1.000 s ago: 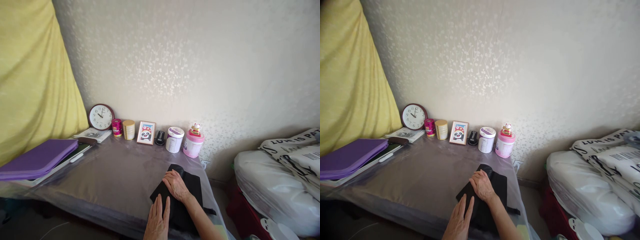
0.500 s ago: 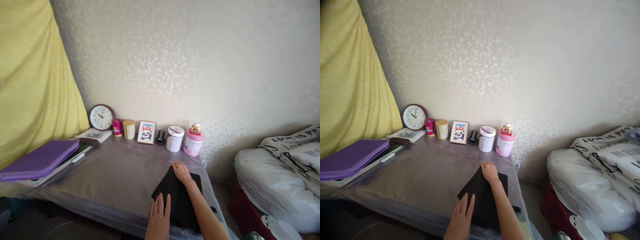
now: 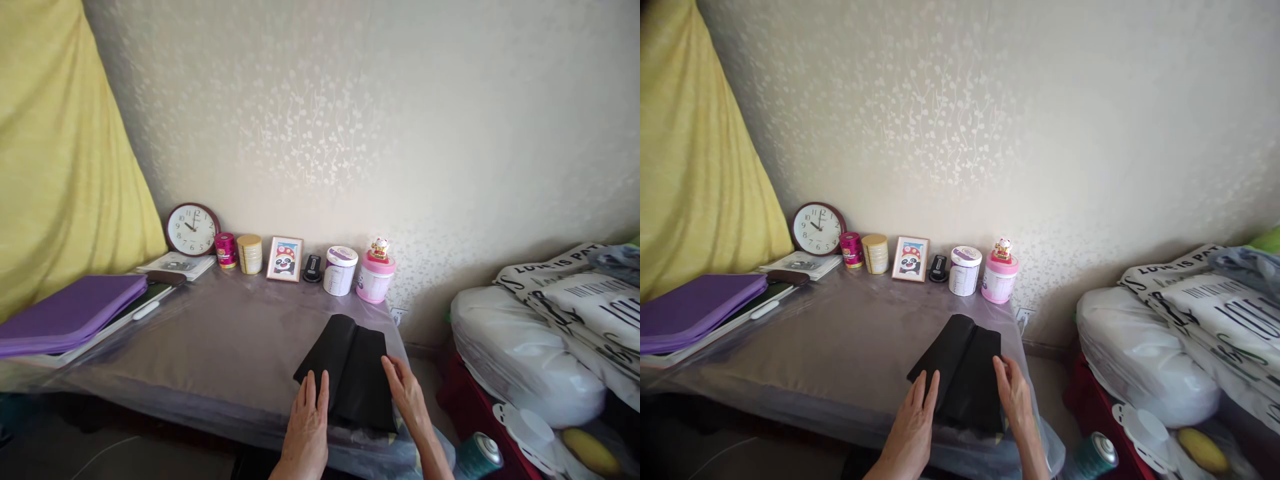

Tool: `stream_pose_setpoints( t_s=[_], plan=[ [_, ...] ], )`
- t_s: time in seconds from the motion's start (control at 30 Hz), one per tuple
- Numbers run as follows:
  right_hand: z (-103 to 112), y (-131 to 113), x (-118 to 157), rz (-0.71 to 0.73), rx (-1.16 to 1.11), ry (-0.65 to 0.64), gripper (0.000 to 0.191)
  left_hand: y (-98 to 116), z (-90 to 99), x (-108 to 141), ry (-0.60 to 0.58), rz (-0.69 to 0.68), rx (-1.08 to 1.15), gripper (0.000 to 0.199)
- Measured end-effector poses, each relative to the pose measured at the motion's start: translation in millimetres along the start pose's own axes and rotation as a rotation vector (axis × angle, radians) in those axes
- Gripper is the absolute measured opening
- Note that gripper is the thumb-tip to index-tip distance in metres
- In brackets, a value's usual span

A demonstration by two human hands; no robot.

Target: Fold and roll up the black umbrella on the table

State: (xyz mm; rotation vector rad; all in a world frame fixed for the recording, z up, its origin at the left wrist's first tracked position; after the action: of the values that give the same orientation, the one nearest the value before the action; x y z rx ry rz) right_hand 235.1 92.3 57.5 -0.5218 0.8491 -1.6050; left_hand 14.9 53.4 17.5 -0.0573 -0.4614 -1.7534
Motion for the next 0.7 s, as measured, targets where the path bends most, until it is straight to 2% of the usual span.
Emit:
stream_pose_setpoints(
  t_s=[0.1,0.2,0.33,0.53,0.7],
  plan=[
    [-6.1,-0.2,12.3,-0.017,-0.012,0.007,0.045,0.3,0.6,1.2,-0.014,-0.01,0.024,0.094],
    [-8.2,-0.8,12.0,-0.007,-0.047,-0.005,0.039,-0.5,-0.7,2.0,-0.024,-0.015,0.041,0.095],
    [-10.8,-7.6,6.4,-0.022,-0.23,-0.079,0.037,-3.6,-5.4,0.2,-0.005,-0.002,0.037,0.097],
    [-36.9,-54.0,-2.8,-0.009,-0.742,-0.295,0.034,-3.2,-8.2,-3.6,0.053,-0.012,0.012,0.095],
    [-70.0,-85.9,-15.2,-0.008,-0.976,-0.388,0.03,-6.2,-19.6,-11.9,0.1,-0.022,-0.013,0.09]
  ],
)
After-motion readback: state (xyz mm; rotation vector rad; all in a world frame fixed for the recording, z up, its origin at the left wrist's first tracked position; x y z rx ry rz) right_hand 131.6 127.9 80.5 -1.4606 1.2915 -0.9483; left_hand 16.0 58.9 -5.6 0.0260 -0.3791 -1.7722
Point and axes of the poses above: each hand's wrist, its own x-axis away from the middle knuckle, its own z-axis out of the back of the hand, y = z × x, the point moved 7 cm from there along -x, towards the middle knuckle, and after that the axes turned 11 degrees about -y, right-handed, at the moved point
